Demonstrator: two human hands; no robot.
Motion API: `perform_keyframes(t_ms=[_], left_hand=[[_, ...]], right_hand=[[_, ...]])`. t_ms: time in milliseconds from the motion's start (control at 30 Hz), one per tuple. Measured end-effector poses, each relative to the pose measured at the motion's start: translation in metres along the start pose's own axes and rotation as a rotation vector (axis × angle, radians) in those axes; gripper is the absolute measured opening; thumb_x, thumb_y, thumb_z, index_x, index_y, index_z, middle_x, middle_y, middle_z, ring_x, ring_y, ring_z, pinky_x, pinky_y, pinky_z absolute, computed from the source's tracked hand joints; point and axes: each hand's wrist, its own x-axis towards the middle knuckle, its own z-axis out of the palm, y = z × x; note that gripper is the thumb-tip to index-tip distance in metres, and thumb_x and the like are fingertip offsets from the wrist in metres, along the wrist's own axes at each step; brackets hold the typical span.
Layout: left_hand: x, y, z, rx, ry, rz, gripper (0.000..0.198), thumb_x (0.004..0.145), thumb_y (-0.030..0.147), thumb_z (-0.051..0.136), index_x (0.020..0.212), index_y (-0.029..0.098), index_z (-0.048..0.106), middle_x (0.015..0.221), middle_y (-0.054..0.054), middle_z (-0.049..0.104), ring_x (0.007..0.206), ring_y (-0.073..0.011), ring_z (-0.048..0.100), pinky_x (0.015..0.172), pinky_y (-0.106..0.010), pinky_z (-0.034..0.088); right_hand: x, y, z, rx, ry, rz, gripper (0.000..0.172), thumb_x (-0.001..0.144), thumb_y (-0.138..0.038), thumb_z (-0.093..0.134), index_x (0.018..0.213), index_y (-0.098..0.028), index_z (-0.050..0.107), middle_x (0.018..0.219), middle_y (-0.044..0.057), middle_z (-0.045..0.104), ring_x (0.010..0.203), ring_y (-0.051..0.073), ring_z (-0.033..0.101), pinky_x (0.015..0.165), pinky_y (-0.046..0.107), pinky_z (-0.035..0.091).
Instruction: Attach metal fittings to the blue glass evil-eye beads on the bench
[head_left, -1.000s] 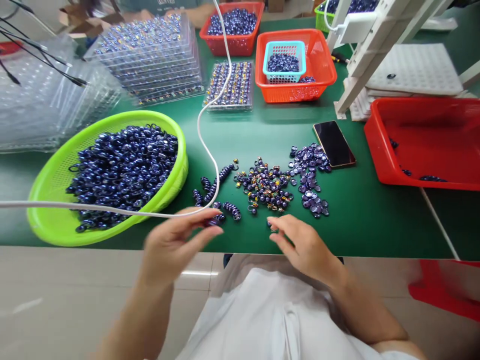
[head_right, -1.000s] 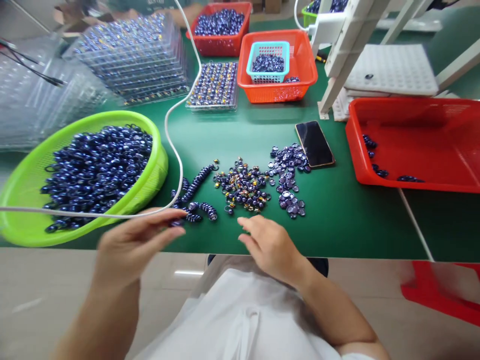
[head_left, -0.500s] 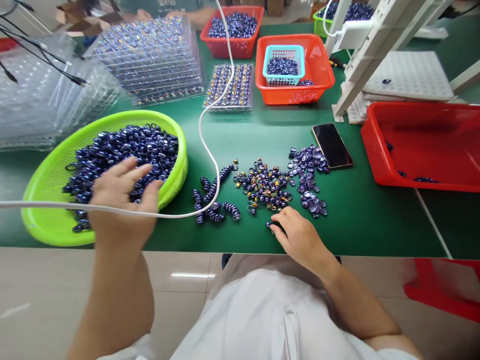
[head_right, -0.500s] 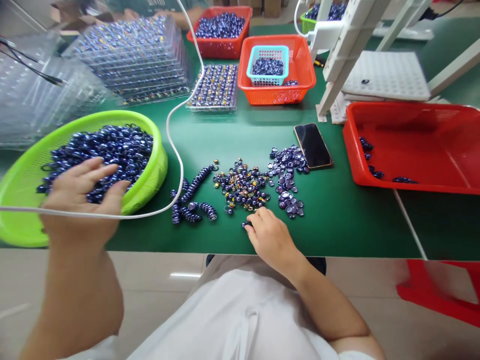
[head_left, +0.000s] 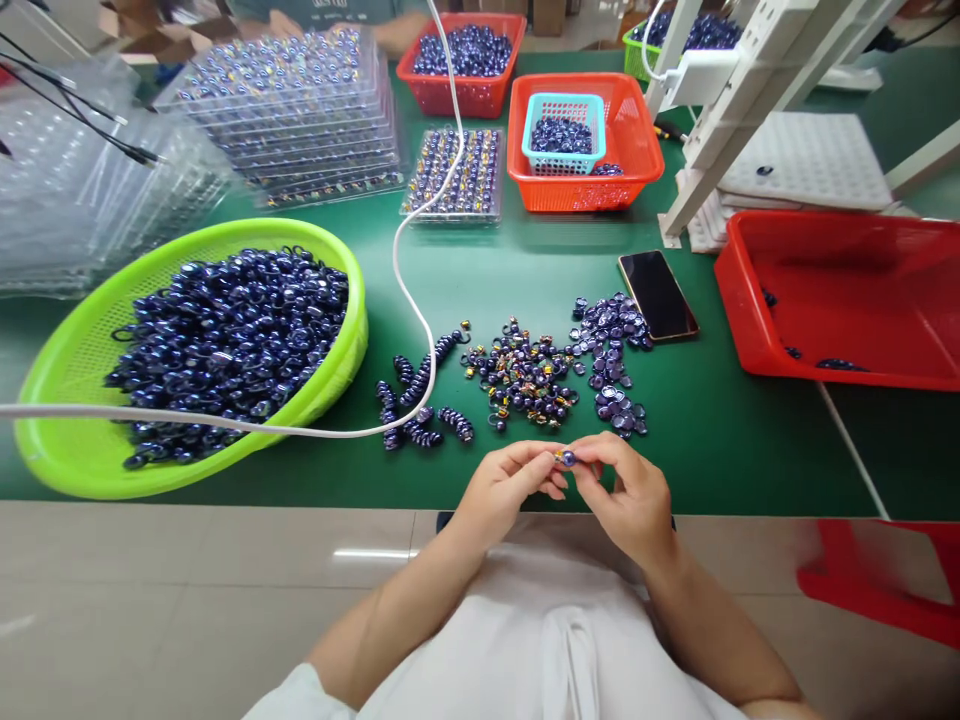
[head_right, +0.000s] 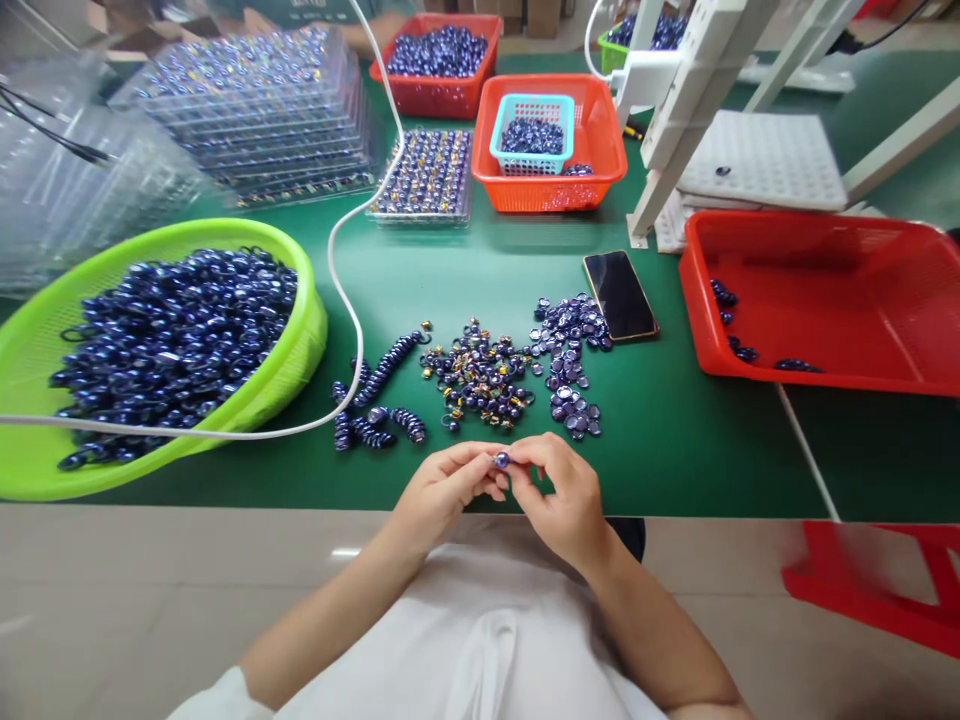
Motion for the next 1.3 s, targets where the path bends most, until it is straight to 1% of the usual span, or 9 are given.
perform_keyframes(t_ms=[167, 367, 533, 633, 767, 867, 933, 1067, 1300], left_hand=[[0.004, 0.003, 0.0, -0.064, -0.032, -0.093, 0.028, 0.076, 0.032, 0.081, 0.097, 0.013, 0.079, 0.079, -0.006, 0.074, 0.069, -0.0129, 0.066, 0.071, -0.027, 0.056], [0.006, 0.008, 0.005, -0.098, 0.002, -0.175, 0.029, 0.066, 0.026, 0.088, 0.089, 0.011, 0.078, 0.076, -0.006, 0.075, 0.062, -0.011, 0.065, 0.066, -0.025, 0.054], [0.008, 0.007, 0.007, -0.06, 0.014, -0.159, 0.029, 0.064, 0.027, 0.088, 0.087, 0.011, 0.078, 0.077, -0.006, 0.074, 0.059, -0.0101, 0.062, 0.062, -0.024, 0.053], [0.008, 0.009, 0.006, -0.023, 0.005, -0.145, 0.03, 0.064, 0.027, 0.088, 0.087, 0.012, 0.077, 0.077, -0.006, 0.074, 0.059, -0.0106, 0.062, 0.062, -0.025, 0.054], [0.007, 0.013, 0.005, 0.071, -0.051, -0.097, 0.027, 0.066, 0.026, 0.087, 0.087, 0.013, 0.076, 0.077, -0.004, 0.073, 0.062, -0.0112, 0.063, 0.065, -0.026, 0.055], [0.006, 0.015, 0.004, 0.11, -0.09, -0.065, 0.022, 0.068, 0.025, 0.086, 0.084, 0.014, 0.075, 0.074, -0.002, 0.071, 0.064, -0.0117, 0.063, 0.068, -0.026, 0.055], [0.006, 0.014, 0.004, 0.122, -0.082, -0.048, 0.02, 0.069, 0.026, 0.085, 0.08, 0.013, 0.074, 0.071, -0.001, 0.07, 0.065, -0.0122, 0.064, 0.069, -0.026, 0.054], [0.006, 0.01, 0.004, 0.077, -0.024, -0.023, 0.023, 0.071, 0.028, 0.084, 0.085, 0.014, 0.074, 0.076, -0.002, 0.071, 0.067, -0.0132, 0.066, 0.07, -0.027, 0.055], [0.001, 0.005, 0.008, 0.105, 0.077, 0.087, 0.021, 0.069, 0.024, 0.086, 0.084, 0.016, 0.074, 0.077, -0.002, 0.072, 0.073, -0.0132, 0.067, 0.074, -0.025, 0.057]], right_hand=[[-0.003, 0.007, -0.01, -0.047, -0.06, -0.172, 0.034, 0.084, -0.001, 0.061, 0.108, -0.026, 0.059, 0.096, 0.004, 0.073, 0.085, 0.019, 0.069, 0.074, 0.035, 0.057], [-0.008, 0.012, -0.013, -0.077, -0.055, -0.208, 0.036, 0.084, -0.003, 0.063, 0.11, -0.027, 0.059, 0.096, 0.004, 0.074, 0.084, 0.019, 0.068, 0.072, 0.035, 0.058], [-0.008, 0.013, -0.012, -0.153, -0.028, -0.28, 0.035, 0.082, -0.004, 0.065, 0.108, -0.027, 0.06, 0.095, 0.004, 0.075, 0.081, 0.019, 0.066, 0.071, 0.035, 0.058], [-0.008, 0.012, -0.015, -0.141, -0.041, -0.263, 0.039, 0.083, -0.003, 0.06, 0.112, -0.028, 0.061, 0.099, 0.005, 0.071, 0.087, 0.02, 0.066, 0.074, 0.037, 0.058], [-0.007, 0.006, -0.023, -0.035, -0.2, -0.141, 0.06, 0.083, -0.001, 0.049, 0.137, -0.027, 0.05, 0.12, 0.011, 0.061, 0.113, 0.025, 0.061, 0.089, 0.044, 0.057], [-0.003, 0.001, -0.028, 0.011, -0.337, -0.142, 0.067, 0.082, -0.002, 0.048, 0.145, -0.026, 0.044, 0.132, 0.012, 0.057, 0.121, 0.026, 0.057, 0.096, 0.047, 0.055], [-0.001, 0.001, -0.027, -0.025, -0.335, -0.187, 0.066, 0.082, -0.005, 0.051, 0.144, -0.027, 0.046, 0.132, 0.011, 0.059, 0.12, 0.027, 0.059, 0.097, 0.049, 0.054], [-0.004, 0.007, -0.02, -0.175, -0.165, -0.256, 0.056, 0.084, -0.011, 0.061, 0.136, -0.028, 0.054, 0.123, 0.011, 0.067, 0.11, 0.026, 0.065, 0.088, 0.046, 0.056], [-0.012, 0.004, -0.011, -0.147, -0.033, -0.191, 0.026, 0.084, -0.01, 0.067, 0.106, -0.024, 0.063, 0.096, 0.007, 0.072, 0.088, 0.022, 0.068, 0.076, 0.04, 0.056]])
